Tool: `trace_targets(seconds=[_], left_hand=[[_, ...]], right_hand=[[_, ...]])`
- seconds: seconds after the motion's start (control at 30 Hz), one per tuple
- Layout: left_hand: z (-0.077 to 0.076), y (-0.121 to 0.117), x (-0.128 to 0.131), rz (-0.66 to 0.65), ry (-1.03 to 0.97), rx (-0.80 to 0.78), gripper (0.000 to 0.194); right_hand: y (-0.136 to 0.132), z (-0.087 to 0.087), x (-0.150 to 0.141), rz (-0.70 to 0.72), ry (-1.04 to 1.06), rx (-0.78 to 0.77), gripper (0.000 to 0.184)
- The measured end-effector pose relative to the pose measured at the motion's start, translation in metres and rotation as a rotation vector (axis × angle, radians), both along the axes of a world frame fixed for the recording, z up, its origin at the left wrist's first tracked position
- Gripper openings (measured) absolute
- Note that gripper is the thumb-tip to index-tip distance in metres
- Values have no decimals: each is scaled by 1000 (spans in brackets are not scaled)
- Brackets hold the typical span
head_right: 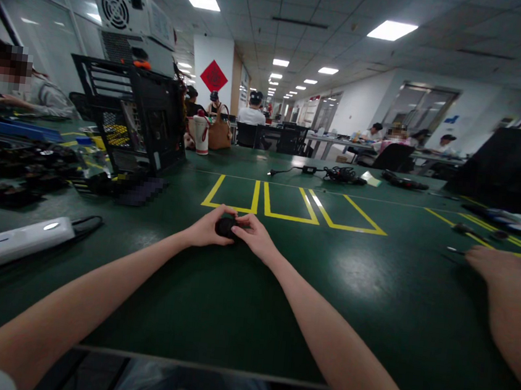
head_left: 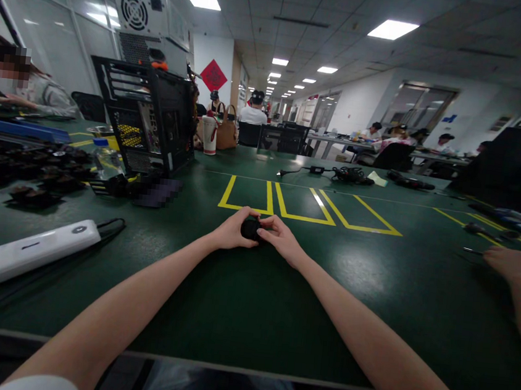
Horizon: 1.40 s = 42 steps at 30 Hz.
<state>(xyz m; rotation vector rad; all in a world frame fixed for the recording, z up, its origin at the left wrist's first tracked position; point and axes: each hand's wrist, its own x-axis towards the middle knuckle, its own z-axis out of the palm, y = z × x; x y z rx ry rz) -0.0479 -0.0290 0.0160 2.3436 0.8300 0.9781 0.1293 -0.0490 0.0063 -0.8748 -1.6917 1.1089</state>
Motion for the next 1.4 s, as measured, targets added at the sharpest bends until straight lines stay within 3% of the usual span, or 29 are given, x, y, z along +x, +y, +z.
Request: trace_targets(seconds=[0.43, 0.6, 0.83, 1.1, 1.27, 1.4], left_hand=[[-2, 0, 1, 6, -29, -2, 56], [-1, -1, 1, -8, -30, 20, 57], [0, -5, 1, 21, -2, 29, 58], [0, -10, 0, 23, 23, 116, 58], [0, -10, 0, 14, 52, 145, 57], [0, -8, 0, 22, 44, 149, 59]], right_hand=[[1, 0, 3, 72, 24, -48, 29], [1, -2, 0, 2, 42, -41, 22], [-1, 2, -1, 8, 3, -45, 27], [-3, 0, 5, 84, -1, -60, 35], [-4, 1, 2, 57, 7, -37, 23], [-2, 1, 0, 30, 6, -15, 25]])
